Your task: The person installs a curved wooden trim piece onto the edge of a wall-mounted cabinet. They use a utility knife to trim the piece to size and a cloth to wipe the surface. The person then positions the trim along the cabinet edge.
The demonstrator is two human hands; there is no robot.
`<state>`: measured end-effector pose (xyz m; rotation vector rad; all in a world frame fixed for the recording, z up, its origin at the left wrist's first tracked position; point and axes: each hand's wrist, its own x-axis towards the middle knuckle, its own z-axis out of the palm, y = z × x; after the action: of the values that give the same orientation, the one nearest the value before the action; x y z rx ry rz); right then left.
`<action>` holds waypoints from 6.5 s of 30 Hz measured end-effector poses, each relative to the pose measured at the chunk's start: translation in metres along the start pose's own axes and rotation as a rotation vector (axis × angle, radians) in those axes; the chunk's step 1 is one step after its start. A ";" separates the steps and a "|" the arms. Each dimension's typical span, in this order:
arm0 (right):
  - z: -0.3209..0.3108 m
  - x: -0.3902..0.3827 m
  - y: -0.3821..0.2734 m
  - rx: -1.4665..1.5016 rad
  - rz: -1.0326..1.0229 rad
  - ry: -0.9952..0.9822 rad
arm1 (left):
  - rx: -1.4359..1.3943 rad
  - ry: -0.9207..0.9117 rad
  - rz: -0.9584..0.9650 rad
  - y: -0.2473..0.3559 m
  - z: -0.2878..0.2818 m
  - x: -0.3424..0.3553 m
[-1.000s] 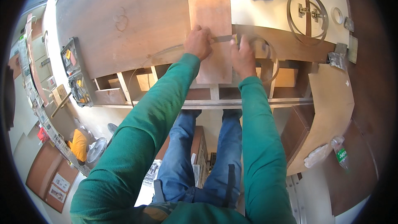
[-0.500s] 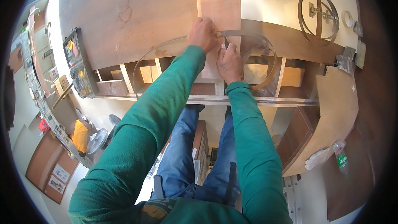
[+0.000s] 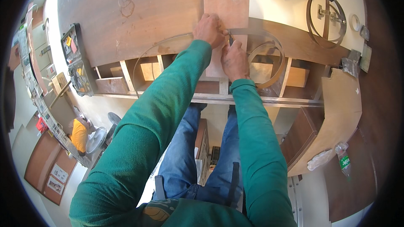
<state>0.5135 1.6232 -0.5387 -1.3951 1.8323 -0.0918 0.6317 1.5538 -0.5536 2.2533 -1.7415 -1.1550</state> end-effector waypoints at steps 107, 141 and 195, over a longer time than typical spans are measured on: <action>0.005 -0.001 0.002 0.022 0.041 -0.048 | 0.001 0.038 -0.136 -0.004 0.013 0.009; 0.001 -0.002 0.010 0.050 -0.071 0.026 | -0.058 0.019 -0.088 0.001 0.000 0.008; -0.053 -0.085 0.122 -0.057 0.365 0.205 | 0.045 0.026 0.177 -0.016 0.014 0.003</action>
<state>0.3905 1.7200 -0.5177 -1.0986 2.2481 0.0057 0.6364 1.5619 -0.5728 2.0762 -1.9292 -1.0576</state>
